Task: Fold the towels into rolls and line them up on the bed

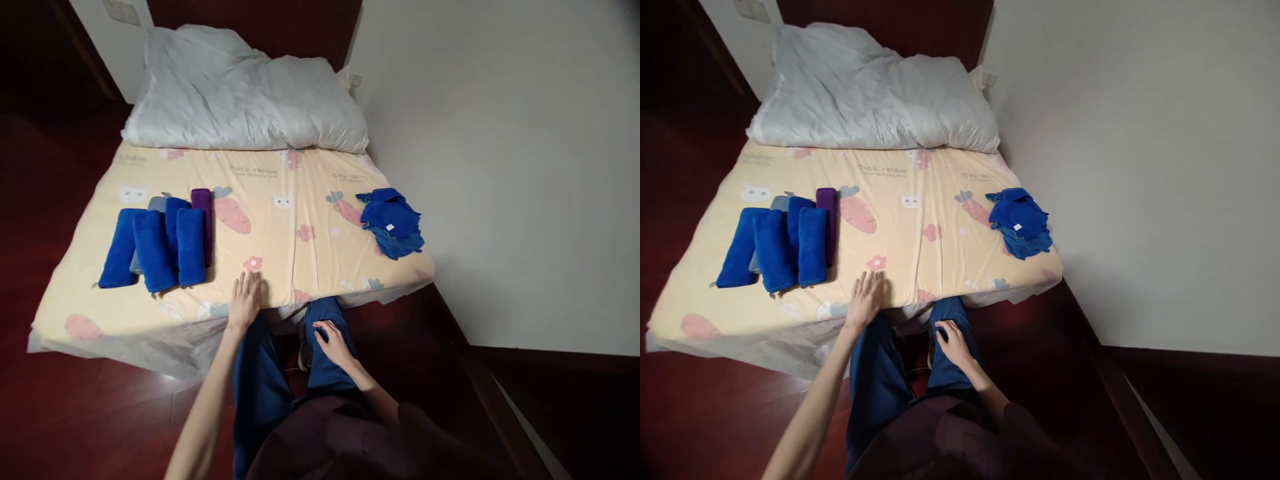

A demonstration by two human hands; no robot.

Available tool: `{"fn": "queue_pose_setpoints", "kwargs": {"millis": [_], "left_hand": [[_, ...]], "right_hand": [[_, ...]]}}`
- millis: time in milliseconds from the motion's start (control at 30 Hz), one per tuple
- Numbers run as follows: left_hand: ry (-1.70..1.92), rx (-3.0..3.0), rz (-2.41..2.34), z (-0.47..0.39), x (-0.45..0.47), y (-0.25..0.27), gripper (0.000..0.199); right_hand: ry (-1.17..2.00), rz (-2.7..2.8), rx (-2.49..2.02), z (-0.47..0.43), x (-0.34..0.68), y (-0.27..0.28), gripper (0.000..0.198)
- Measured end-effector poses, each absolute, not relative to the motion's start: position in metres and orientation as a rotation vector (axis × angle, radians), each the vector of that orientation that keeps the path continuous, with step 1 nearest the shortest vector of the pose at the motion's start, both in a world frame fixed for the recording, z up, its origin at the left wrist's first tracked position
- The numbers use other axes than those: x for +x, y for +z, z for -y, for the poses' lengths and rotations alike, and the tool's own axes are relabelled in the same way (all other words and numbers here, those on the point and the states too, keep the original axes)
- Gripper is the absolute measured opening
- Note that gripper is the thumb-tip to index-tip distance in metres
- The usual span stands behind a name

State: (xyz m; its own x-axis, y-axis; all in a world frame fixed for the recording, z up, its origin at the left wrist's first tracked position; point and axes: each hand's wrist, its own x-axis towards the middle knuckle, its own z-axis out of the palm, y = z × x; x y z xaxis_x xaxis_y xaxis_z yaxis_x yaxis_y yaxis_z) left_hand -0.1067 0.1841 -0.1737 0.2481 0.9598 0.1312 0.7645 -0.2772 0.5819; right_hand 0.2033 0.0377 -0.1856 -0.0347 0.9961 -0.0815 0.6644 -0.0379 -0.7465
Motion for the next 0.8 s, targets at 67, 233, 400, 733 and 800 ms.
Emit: {"fn": "queue_pose_setpoints", "kwargs": {"millis": [67, 233, 400, 733, 800], "left_hand": [[0.591, 2.091, -1.601, -0.130, -0.069, -0.178, 0.057], [0.386, 2.101, -1.508, -0.006, -0.016, -0.191, 0.043], [0.131, 2.155, -1.352, 0.035, -0.005, -0.190, 0.040], [0.726, 2.218, -1.689, 0.064, -0.044, -0.191, 0.031], [0.796, 2.224, -1.754, 0.073, -0.058, -0.194, 0.028]], "right_hand": [[0.918, 1.778, -1.723, -0.044, 0.208, -0.186, 0.028], [1.085, 1.689, -1.689, -0.050, 0.229, -0.190, 0.031], [0.890, 1.635, -1.500, -0.056, 0.257, -0.196, 0.039], [0.571, 1.246, -1.589, -0.131, 0.413, -0.170, 0.037], [0.507, 1.193, -1.633, -0.166, 0.449, -0.153, 0.042]]}}
